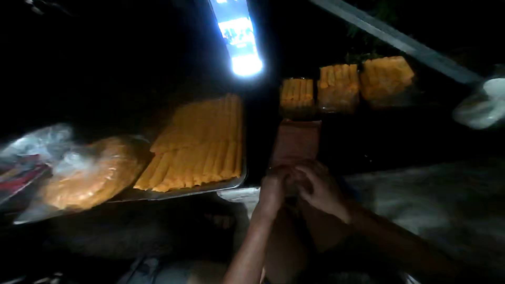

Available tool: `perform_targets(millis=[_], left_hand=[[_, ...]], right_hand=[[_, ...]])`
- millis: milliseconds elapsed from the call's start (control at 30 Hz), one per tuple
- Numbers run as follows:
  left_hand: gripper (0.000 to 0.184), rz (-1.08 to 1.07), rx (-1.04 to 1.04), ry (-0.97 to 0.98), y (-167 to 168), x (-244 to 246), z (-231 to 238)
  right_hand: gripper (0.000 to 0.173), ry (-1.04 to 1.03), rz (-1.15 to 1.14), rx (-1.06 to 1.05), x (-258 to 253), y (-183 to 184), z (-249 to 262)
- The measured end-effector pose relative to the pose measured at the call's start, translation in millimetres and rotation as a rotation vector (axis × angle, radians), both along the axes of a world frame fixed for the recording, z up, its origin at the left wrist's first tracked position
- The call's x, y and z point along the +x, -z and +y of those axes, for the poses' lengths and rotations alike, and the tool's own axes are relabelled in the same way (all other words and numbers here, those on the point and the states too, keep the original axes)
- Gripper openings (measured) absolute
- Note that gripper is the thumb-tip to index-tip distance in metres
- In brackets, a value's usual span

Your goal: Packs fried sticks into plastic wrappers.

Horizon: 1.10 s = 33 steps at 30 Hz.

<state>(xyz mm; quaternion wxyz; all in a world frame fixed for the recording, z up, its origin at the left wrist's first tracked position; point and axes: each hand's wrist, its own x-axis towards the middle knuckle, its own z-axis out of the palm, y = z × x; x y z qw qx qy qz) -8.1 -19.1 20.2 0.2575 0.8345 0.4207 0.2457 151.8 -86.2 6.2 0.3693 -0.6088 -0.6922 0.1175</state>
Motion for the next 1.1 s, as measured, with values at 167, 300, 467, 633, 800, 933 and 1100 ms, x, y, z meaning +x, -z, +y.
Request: perform_targets(millis=[167,300,467,633,800,933,1100], left_hand=[[0.018,0.08,0.08,-0.002,-9.7,-4.4,-7.6],[0.013,0.063,0.233,-0.024,-6.6,-15.0,-21.0],[0.015,-0.032,0.179,-0.059,-32.1,-35.8,-25.3],[0.024,-0.172,0.354,-0.136,-64.3,-58.0,-21.8],[0.024,-0.317,0.483,-0.182,-102.5,-70.3,-1.7],[0.016,-0.455,0.394,-0.21,-118.9,-58.1,16.7],[0.021,-0.339,0.428,-0.269,-113.7,-46.6,26.9]], right_hand=[[0.035,0.075,-0.024,0.036,-5.9,10.4,16.8],[0.031,0.075,-0.032,0.043,-5.7,17.8,19.3],[0.024,0.07,-0.062,0.063,-4.0,22.1,23.7],[0.025,0.074,-0.088,0.014,-4.7,18.9,23.9],[0.07,-0.108,0.151,-0.178,7.9,-2.4,19.2],[0.084,-0.467,0.844,-0.283,12.0,-34.8,13.1],[0.052,-0.621,1.45,-0.427,26.4,-37.6,21.3]])
